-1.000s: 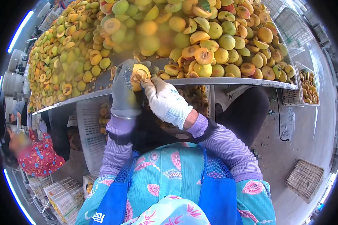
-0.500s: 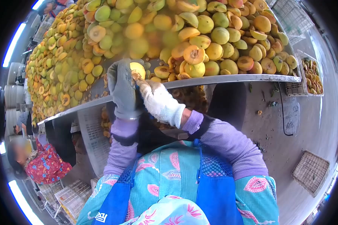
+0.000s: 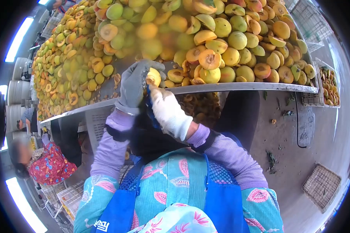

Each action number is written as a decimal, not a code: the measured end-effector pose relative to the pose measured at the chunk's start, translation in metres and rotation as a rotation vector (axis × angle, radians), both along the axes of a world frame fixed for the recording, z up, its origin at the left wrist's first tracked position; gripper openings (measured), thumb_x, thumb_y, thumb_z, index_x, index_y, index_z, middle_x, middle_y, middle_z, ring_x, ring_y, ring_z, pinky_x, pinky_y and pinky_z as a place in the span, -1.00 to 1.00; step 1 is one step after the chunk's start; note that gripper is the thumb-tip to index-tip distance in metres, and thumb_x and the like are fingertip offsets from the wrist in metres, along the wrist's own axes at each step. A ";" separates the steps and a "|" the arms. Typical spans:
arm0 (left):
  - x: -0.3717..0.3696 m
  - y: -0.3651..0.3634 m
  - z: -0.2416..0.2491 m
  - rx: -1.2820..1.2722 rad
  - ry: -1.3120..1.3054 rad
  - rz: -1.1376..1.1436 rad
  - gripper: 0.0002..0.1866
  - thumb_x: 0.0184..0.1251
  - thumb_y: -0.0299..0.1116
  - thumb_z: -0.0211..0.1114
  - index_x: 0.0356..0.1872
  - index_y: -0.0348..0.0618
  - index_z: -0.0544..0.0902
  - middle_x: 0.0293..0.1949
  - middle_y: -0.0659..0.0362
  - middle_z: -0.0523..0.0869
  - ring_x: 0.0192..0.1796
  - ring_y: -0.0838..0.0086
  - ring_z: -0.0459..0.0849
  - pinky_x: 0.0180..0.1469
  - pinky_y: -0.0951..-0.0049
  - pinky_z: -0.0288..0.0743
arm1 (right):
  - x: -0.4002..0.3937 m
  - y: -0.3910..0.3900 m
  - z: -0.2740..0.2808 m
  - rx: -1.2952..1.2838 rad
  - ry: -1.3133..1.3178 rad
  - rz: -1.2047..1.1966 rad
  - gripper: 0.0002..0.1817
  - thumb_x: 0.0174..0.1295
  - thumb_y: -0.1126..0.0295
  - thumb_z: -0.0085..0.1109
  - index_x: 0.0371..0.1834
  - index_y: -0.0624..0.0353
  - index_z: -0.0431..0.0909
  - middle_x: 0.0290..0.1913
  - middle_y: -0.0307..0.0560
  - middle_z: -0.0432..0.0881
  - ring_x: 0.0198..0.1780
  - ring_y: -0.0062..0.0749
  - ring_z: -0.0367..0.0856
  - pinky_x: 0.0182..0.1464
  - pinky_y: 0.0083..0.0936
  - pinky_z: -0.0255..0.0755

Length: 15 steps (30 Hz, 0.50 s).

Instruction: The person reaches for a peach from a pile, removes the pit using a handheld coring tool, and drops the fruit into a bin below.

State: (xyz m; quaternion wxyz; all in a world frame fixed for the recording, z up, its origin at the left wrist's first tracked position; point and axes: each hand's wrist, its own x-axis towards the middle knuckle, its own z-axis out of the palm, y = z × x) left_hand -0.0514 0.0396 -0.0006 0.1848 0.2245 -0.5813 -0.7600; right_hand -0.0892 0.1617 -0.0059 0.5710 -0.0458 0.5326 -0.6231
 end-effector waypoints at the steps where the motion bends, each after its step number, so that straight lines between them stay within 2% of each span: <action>1: 0.000 -0.003 -0.005 0.032 0.020 0.005 -0.64 0.48 -0.23 0.09 -0.20 -0.40 0.66 -0.33 0.02 0.72 -0.30 0.42 0.69 -0.21 0.47 0.59 | 0.004 -0.003 -0.002 -0.033 -0.100 -0.126 -0.55 0.45 -0.08 -0.12 -0.31 0.07 0.49 -0.58 -0.28 0.43 -0.67 -0.53 0.35 -0.68 -0.53 0.22; 2: -0.003 -0.006 -0.006 0.030 0.022 0.004 -0.64 0.48 -0.23 0.09 -0.20 -0.40 0.66 -0.33 0.02 0.72 -0.30 0.42 0.69 -0.21 0.47 0.59 | 0.001 -0.002 -0.001 -0.035 -0.098 -0.127 -0.55 0.45 -0.08 -0.12 -0.31 0.07 0.49 -0.58 -0.28 0.43 -0.67 -0.53 0.35 -0.68 -0.53 0.22; 4: -0.005 -0.012 -0.010 -0.262 -0.054 -0.134 -0.63 0.47 -0.23 0.07 -0.23 -0.40 0.67 -0.38 0.02 0.71 -0.32 0.41 0.69 -0.22 0.46 0.58 | -0.005 0.004 -0.002 0.003 -0.055 0.035 -0.54 0.43 -0.12 -0.09 -0.30 0.07 0.48 -0.57 -0.28 0.45 -0.67 -0.53 0.36 -0.68 -0.55 0.25; 5: -0.006 -0.015 -0.009 -0.255 -0.051 -0.129 -0.63 0.47 -0.23 0.07 -0.23 -0.40 0.67 -0.38 0.02 0.71 -0.32 0.41 0.69 -0.22 0.46 0.58 | 0.001 0.001 -0.008 0.018 -0.077 -0.064 -0.52 0.39 -0.18 -0.03 -0.28 0.05 0.47 -0.58 -0.30 0.43 -0.68 -0.53 0.36 -0.68 -0.57 0.25; 6: -0.007 -0.021 -0.003 -0.231 -0.074 -0.264 -0.63 0.46 -0.23 0.06 -0.25 -0.40 0.67 -0.39 0.03 0.71 -0.32 0.41 0.69 -0.22 0.46 0.57 | -0.003 0.004 -0.006 0.020 -0.070 -0.056 -0.52 0.39 -0.18 -0.03 -0.28 0.05 0.47 -0.58 -0.30 0.43 -0.68 -0.53 0.36 -0.68 -0.57 0.25; 7: -0.006 -0.024 0.001 -0.206 -0.102 -0.401 -0.63 0.45 -0.23 0.05 -0.27 -0.40 0.67 -0.41 0.04 0.70 -0.32 0.41 0.69 -0.22 0.46 0.57 | -0.007 0.010 -0.002 -0.077 -0.319 0.011 -0.52 0.38 -0.19 -0.02 -0.27 0.04 0.46 -0.60 -0.32 0.40 -0.69 -0.53 0.35 -0.67 -0.57 0.25; 8: -0.006 -0.026 0.002 -0.211 -0.102 -0.397 -0.63 0.45 -0.23 0.05 -0.27 -0.40 0.67 -0.41 0.04 0.70 -0.32 0.41 0.69 -0.22 0.46 0.57 | -0.010 0.012 0.000 -0.178 -0.566 0.076 -0.52 0.37 -0.19 0.00 -0.27 0.03 0.46 -0.61 -0.33 0.38 -0.70 -0.54 0.33 -0.65 -0.56 0.26; 9: -0.006 -0.028 0.004 -0.158 -0.092 -0.464 -0.61 0.45 -0.20 0.05 -0.28 -0.39 0.66 -0.40 0.03 0.70 -0.32 0.40 0.68 -0.21 0.45 0.56 | -0.005 0.010 -0.006 -0.470 -0.832 0.101 -0.53 0.37 -0.19 0.01 -0.29 0.03 0.43 -0.64 -0.33 0.33 -0.72 -0.56 0.29 -0.66 -0.57 0.22; 10: -0.007 -0.029 0.005 -0.100 -0.085 -0.533 -0.59 0.46 -0.18 0.05 -0.29 -0.38 0.66 -0.39 0.03 0.69 -0.32 0.40 0.68 -0.20 0.44 0.56 | -0.002 0.012 -0.010 -0.474 -0.831 0.099 -0.53 0.37 -0.19 0.01 -0.29 0.03 0.43 -0.64 -0.33 0.33 -0.72 -0.56 0.29 -0.66 -0.57 0.22; 11: -0.007 -0.032 0.003 -0.192 -0.057 -0.591 -0.56 0.46 -0.11 0.06 -0.26 -0.38 0.65 -0.36 0.01 0.70 -0.31 0.35 0.68 -0.21 0.40 0.57 | 0.001 0.015 -0.012 -0.470 -0.825 0.078 -0.50 0.36 -0.21 -0.01 -0.32 0.05 0.43 -0.65 -0.33 0.33 -0.72 -0.56 0.29 -0.67 -0.60 0.23; 12: -0.005 -0.026 0.002 -0.191 -0.055 -0.592 -0.56 0.46 -0.11 0.06 -0.26 -0.38 0.65 -0.36 0.01 0.70 -0.31 0.35 0.68 -0.21 0.40 0.57 | 0.003 0.016 -0.010 -0.465 -0.818 0.059 -0.47 0.36 -0.23 -0.02 -0.35 0.07 0.43 -0.66 -0.33 0.34 -0.72 -0.56 0.30 -0.69 -0.63 0.24; 14: 0.000 -0.006 -0.003 0.217 0.188 -0.274 -0.56 0.47 -0.11 0.07 -0.23 -0.40 0.64 -0.34 -0.02 0.69 -0.31 0.31 0.68 -0.22 0.34 0.59 | -0.004 0.011 -0.002 -0.448 -0.839 0.074 -0.47 0.36 -0.23 -0.03 -0.34 0.08 0.42 -0.66 -0.33 0.33 -0.73 -0.56 0.29 -0.70 -0.63 0.23; 15: 0.004 0.002 -0.007 0.213 0.186 -0.268 -0.56 0.47 -0.11 0.07 -0.23 -0.40 0.64 -0.34 -0.02 0.69 -0.31 0.31 0.68 -0.22 0.34 0.59 | -0.006 0.010 0.000 -0.430 -0.863 0.089 -0.46 0.36 -0.23 -0.03 -0.33 0.08 0.42 -0.66 -0.32 0.33 -0.74 -0.56 0.28 -0.71 -0.63 0.23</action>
